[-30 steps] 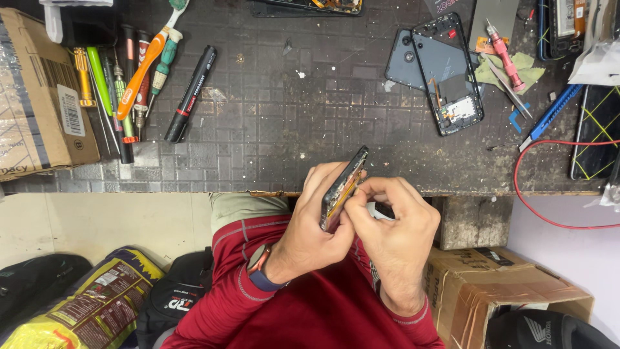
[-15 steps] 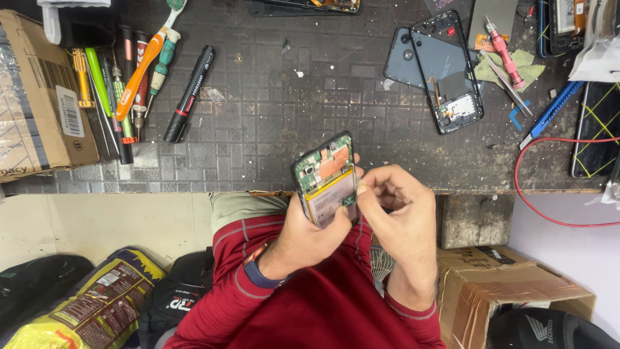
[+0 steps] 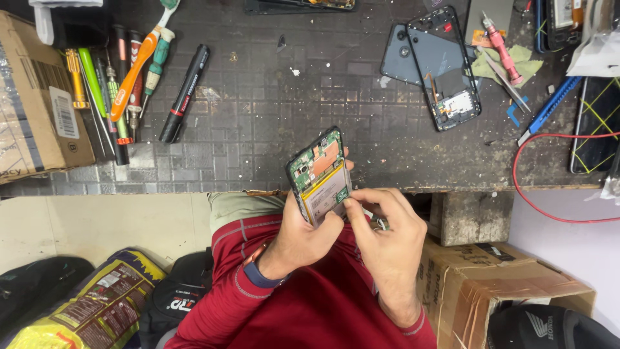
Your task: The person disassembles a smartphone by prying open the casing and removing the back cover. They then detach the battery connector, apply adhesive to the battery area, and remove the old battery using a plastic tool.
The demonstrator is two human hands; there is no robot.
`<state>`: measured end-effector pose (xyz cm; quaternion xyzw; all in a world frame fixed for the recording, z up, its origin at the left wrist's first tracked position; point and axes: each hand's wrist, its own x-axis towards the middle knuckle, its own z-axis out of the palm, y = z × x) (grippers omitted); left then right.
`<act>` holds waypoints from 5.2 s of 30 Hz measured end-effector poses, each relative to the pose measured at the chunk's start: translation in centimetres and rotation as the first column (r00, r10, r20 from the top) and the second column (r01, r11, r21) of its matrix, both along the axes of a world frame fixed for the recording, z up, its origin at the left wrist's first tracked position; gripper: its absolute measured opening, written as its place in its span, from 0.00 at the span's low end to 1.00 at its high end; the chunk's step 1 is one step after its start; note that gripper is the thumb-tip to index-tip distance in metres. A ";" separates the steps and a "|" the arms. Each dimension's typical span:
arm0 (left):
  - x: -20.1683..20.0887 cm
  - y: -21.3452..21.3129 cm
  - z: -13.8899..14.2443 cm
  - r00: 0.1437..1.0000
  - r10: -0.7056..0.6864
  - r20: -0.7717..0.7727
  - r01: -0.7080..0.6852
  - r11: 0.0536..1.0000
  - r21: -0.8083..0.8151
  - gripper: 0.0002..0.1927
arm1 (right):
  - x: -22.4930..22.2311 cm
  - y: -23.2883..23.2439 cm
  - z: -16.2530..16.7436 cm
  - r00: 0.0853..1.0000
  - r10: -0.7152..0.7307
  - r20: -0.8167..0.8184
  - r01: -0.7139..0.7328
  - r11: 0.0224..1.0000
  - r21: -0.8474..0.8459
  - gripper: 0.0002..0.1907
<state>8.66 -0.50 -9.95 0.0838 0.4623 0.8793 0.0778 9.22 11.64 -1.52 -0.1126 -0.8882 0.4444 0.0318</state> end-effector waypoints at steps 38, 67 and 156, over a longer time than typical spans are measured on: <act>-0.4 -0.4 -0.2 0.997 0.021 0.080 -0.023 0.999 0.031 0.40 | 0.2 0.7 -1.4 0.998 0.056 0.031 -0.050 0.985 -0.164 0.12; -1.2 -1.4 0.2 0.995 -0.083 0.049 0.083 0.997 0.004 0.36 | 0.4 1.5 -3.7 0.964 0.241 0.110 -0.247 0.968 0.042 0.03; -0.2 -0.5 -0.3 0.939 -0.260 0.224 0.149 0.898 0.414 0.43 | -0.4 1.5 -1.2 0.981 0.181 -0.062 -0.188 0.973 -0.137 0.18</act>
